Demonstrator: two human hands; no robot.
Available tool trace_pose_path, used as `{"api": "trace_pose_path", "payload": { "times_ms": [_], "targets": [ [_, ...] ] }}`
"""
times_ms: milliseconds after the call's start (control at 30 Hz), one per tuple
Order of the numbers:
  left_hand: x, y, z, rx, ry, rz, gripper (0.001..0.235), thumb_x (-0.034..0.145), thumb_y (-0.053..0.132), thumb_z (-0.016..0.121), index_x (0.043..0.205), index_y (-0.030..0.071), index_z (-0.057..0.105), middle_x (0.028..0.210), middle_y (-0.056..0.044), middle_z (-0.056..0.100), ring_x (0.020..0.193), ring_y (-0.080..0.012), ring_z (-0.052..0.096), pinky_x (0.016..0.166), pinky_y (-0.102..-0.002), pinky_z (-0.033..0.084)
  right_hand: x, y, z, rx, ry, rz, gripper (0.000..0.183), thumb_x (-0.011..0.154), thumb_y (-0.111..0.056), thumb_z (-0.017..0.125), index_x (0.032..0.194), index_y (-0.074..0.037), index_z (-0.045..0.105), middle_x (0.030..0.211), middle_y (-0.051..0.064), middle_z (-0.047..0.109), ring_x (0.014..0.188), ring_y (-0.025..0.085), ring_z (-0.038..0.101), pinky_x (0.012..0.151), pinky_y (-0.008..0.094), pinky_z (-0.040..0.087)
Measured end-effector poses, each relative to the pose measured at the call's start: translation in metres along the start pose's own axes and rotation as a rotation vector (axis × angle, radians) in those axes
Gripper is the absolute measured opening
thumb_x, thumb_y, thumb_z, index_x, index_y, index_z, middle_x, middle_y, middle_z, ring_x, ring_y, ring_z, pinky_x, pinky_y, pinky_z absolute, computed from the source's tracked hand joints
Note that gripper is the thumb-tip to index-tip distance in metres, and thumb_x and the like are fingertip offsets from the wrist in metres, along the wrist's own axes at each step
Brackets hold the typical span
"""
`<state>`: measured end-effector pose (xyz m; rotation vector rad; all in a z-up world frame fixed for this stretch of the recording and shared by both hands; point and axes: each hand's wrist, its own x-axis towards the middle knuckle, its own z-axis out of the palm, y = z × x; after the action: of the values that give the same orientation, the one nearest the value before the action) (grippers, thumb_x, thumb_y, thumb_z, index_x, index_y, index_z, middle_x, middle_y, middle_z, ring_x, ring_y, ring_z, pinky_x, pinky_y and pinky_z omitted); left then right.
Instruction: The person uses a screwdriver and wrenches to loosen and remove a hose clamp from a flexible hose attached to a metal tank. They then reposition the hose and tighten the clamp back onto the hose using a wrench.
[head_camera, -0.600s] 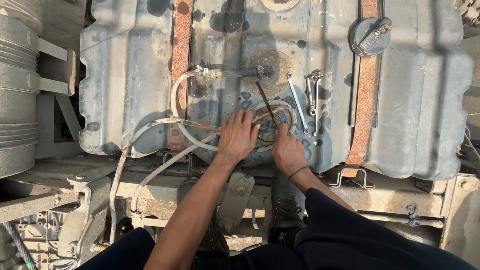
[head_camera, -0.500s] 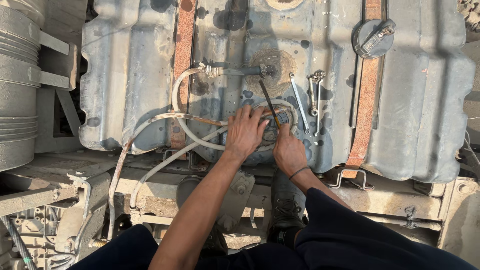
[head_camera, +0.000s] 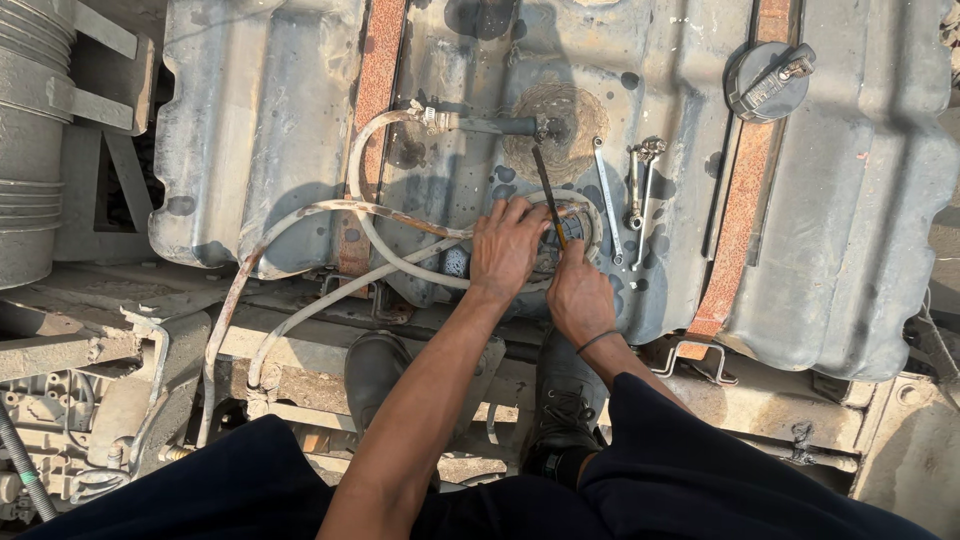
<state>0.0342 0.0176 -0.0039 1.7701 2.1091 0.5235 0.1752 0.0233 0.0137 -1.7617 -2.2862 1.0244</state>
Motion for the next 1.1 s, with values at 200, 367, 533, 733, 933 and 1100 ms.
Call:
{"api": "trace_pose_path", "payload": {
  "times_ms": [200,367,533,733,933,1100],
  "targets": [
    [-0.004,-0.004,-0.006,-0.109,0.018,0.034,0.027,0.099,0.021,0.064,0.122,0.011,0.072,0.104,-0.003,0.057,0.1,-0.0248,0.058,0.089,-0.043,0.056,-0.006,-0.003,-0.011,-0.011,-0.027,-0.015,0.017,0.105,-0.016,0.047,0.105,0.001,0.045,0.089,0.029,0.07,0.074,0.051,0.068,0.063,0.06,0.054],
    [-0.007,-0.001,-0.006,-0.201,0.027,-0.053,0.023,0.099,0.021,0.065,0.115,0.006,0.073,0.102,-0.007,0.054,0.103,-0.0261,0.059,0.084,-0.042,0.058,-0.002,-0.006,-0.007,-0.085,-0.037,-0.04,0.017,0.099,-0.012,0.049,0.109,0.002,0.046,0.092,0.029,0.071,0.073,0.051,0.069,0.063,0.06,0.055],
    [-0.005,0.0,-0.008,-0.265,0.03,-0.079,0.022,0.098,0.019,0.065,0.111,0.003,0.073,0.103,-0.009,0.054,0.105,-0.0287,0.06,0.086,-0.045,0.057,-0.012,-0.003,-0.013,-0.145,-0.061,-0.038,0.034,0.094,-0.007,0.052,0.122,0.008,0.044,0.096,0.032,0.069,0.072,0.051,0.069,0.062,0.059,0.055],
    [-0.004,-0.002,-0.009,-0.252,0.0,-0.05,0.02,0.098,0.018,0.066,0.108,0.001,0.07,0.107,-0.01,0.053,0.107,-0.031,0.059,0.088,-0.046,0.056,0.005,-0.002,-0.005,-0.154,-0.057,-0.087,0.027,0.092,-0.006,0.053,0.115,0.007,0.045,0.096,0.032,0.069,0.074,0.051,0.07,0.064,0.058,0.056],
    [0.0,-0.002,-0.012,-0.255,-0.002,-0.053,0.02,0.098,0.017,0.066,0.109,0.002,0.07,0.106,-0.01,0.053,0.106,-0.0312,0.059,0.087,-0.046,0.055,0.004,-0.004,-0.012,-0.214,-0.103,-0.062,0.021,0.093,-0.007,0.055,0.109,0.003,0.045,0.085,0.03,0.069,0.075,0.05,0.07,0.065,0.058,0.056],
    [0.002,-0.003,-0.015,-0.273,-0.031,-0.052,0.021,0.096,0.017,0.065,0.111,0.003,0.071,0.104,-0.01,0.053,0.104,-0.0304,0.059,0.086,-0.046,0.055,-0.001,0.001,-0.014,-0.25,-0.161,-0.024,0.019,0.095,-0.007,0.055,0.109,0.003,0.045,0.079,0.031,0.069,0.073,0.05,0.07,0.065,0.057,0.057]
  ]
}}
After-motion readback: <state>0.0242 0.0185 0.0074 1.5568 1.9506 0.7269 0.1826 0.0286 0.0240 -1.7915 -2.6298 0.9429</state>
